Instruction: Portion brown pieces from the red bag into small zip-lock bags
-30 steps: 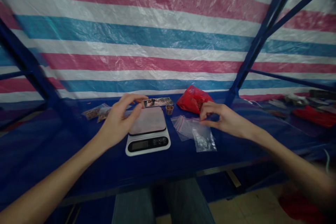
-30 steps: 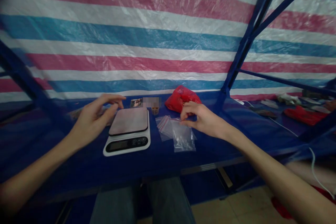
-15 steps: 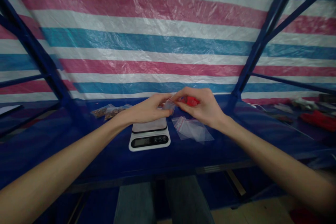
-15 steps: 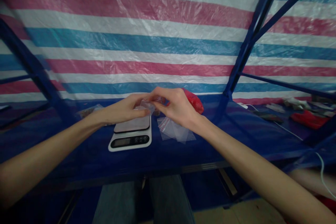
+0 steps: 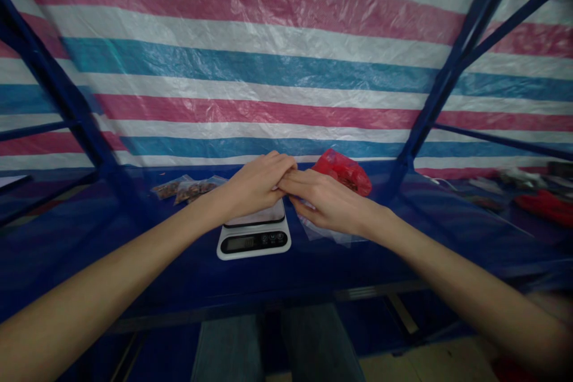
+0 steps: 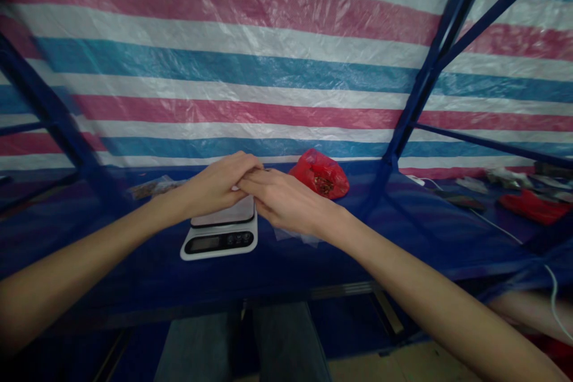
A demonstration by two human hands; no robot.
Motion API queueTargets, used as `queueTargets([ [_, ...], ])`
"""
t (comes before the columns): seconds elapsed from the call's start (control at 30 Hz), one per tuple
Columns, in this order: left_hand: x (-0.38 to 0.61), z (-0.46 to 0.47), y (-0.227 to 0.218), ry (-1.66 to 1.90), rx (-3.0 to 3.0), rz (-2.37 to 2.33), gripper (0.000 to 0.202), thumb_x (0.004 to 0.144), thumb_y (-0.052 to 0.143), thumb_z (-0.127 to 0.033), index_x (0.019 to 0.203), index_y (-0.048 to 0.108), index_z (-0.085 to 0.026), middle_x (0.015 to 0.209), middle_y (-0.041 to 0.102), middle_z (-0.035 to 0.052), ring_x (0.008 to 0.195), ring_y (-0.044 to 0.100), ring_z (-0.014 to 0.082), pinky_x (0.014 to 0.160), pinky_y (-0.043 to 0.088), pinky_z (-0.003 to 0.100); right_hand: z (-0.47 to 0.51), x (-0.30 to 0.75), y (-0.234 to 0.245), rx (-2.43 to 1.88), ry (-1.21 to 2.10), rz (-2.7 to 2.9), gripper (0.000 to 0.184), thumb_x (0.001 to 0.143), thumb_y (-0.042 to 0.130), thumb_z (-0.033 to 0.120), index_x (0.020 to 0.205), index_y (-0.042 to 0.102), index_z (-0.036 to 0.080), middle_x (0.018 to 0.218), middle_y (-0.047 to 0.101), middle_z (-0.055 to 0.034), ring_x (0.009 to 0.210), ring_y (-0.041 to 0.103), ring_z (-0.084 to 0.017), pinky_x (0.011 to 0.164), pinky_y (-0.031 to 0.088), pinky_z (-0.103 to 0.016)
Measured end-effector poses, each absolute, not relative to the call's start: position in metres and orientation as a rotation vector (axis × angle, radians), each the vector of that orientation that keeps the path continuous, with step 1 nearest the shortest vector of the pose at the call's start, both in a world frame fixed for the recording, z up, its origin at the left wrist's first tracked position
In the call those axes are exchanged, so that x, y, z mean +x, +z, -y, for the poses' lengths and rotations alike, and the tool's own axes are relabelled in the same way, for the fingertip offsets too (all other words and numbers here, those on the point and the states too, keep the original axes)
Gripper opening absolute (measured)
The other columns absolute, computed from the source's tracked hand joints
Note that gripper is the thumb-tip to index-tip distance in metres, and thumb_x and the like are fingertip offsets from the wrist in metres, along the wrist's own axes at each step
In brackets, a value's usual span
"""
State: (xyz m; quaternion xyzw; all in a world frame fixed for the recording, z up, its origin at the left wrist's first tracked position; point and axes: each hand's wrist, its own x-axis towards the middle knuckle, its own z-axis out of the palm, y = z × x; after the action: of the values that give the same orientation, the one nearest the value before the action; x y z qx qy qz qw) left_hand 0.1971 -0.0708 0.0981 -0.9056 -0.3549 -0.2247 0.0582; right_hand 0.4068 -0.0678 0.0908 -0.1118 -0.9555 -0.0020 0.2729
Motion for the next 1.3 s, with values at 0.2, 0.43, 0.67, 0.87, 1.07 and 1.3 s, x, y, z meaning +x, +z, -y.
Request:
queueTargets([
  [0.2,0.177,0.053,0.092,-0.607,-2.543,1.209,0.024,0.089,0.054,-0.020,0.113,0.052,-0.019,0.105,0.063,0.0094,0.099,0.059,0.0284,0.082,0.047,0.041,0.025,0.406,0.073,-0.526,0.292,1.965,0.029,0.091,0.052,0.007,0.095,0.077,0.020,0.095,0.078,-0.0042,0.091,0.072,-0.020,0.088,0.056,-0.037],
  [0.43,0.161,0.040,0.069,-0.870,-2.434,1.355,0.017,0.089,0.055,-0.022,0.106,0.057,-0.020,0.099,0.065,0.0075,0.097,0.058,0.0274,0.082,0.046,0.041,-0.029,0.405,0.022,-0.917,0.664,2.133,0.062,0.070,0.094,0.031,0.124,0.071,0.013,0.110,0.078,-0.0121,0.095,0.073,-0.024,0.089,0.058,-0.041],
  [0.67,0.165,0.039,0.061,-1.042,-2.454,1.360,0.007,0.083,0.061,-0.018,0.088,0.065,-0.021,0.091,0.070,0.0059,0.098,0.059,0.0273,0.087,0.047,0.041,-0.039,0.395,0.013,-0.967,0.730,2.069,0.026,0.070,0.091,0.022,0.090,0.077,0.014,0.087,0.078,-0.0065,0.078,0.072,-0.021,0.077,0.058,-0.035],
  [0.87,0.163,0.037,0.057,-1.178,-2.446,1.500,0.009,0.078,0.067,-0.021,0.086,0.070,-0.020,0.091,0.074,0.0054,0.098,0.061,0.0276,0.088,0.048,0.041,-0.022,0.385,0.047,-0.663,1.032,1.820,0.041,0.070,0.092,0.030,0.106,0.076,0.018,0.108,0.080,-0.0073,0.100,0.075,-0.022,0.097,0.059,-0.040],
  [1.07,0.161,0.036,0.056,-1.407,-2.420,1.665,0.015,0.076,0.073,-0.029,0.087,0.075,-0.020,0.090,0.076,0.0060,0.094,0.065,0.0272,0.089,0.049,0.039,-0.007,0.368,0.077,-0.589,1.073,1.929,0.054,0.071,0.091,0.032,0.119,0.069,0.020,0.102,0.079,-0.0060,0.092,0.076,-0.022,0.082,0.063,-0.038],
  [1.3,0.159,0.039,0.058,-1.574,-2.469,1.748,0.021,0.073,0.076,-0.038,0.076,0.074,-0.017,0.074,0.074,0.0028,0.074,0.066,0.0212,0.068,0.046,0.029,-0.008,0.354,0.088,-0.521,0.909,2.052,0.045,0.069,0.092,0.034,0.099,0.060,0.021,0.095,0.077,-0.0037,0.081,0.073,-0.020,0.072,0.058,-0.033],
])
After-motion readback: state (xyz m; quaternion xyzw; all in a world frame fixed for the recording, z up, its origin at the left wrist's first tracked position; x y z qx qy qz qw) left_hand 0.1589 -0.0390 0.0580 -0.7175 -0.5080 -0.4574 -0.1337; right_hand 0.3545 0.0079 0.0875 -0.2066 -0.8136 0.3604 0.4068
